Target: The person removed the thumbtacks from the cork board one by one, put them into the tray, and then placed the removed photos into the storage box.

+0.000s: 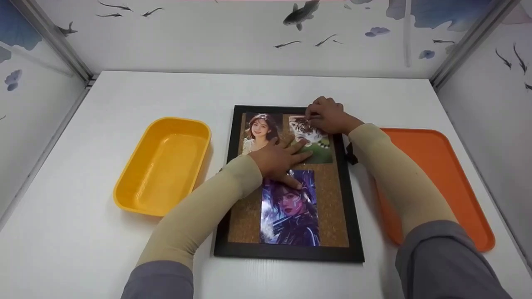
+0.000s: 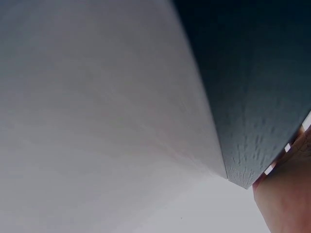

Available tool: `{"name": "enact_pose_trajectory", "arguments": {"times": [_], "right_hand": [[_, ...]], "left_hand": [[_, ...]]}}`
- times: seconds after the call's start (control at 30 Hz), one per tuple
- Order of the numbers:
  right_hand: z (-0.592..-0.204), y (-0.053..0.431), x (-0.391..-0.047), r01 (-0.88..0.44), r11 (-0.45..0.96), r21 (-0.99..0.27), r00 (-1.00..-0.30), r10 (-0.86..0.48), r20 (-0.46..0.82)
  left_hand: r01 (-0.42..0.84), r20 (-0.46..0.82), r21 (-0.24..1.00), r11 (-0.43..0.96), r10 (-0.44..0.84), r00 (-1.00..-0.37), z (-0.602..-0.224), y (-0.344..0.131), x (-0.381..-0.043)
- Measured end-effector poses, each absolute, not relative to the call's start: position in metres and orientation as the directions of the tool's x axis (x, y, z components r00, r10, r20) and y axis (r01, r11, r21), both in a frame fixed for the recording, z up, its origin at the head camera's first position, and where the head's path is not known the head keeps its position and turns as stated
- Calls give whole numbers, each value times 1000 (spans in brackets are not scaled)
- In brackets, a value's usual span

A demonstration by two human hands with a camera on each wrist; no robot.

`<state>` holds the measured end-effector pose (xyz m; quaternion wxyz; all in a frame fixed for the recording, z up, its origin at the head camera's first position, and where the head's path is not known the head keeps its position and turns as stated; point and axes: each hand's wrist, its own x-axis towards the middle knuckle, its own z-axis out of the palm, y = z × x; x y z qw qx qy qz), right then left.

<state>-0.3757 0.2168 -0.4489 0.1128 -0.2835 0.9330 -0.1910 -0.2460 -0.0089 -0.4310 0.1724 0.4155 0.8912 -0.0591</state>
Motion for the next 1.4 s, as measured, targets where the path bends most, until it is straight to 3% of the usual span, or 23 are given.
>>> {"name": "enact_pose_trajectory", "arguments": {"times": [1.4], "right_hand": [[-450,216,-375,-493,771,-404,-817,-570,-91]], "left_hand": [[752,-350,68,655,722,-597,-431,-9,-246]]}}
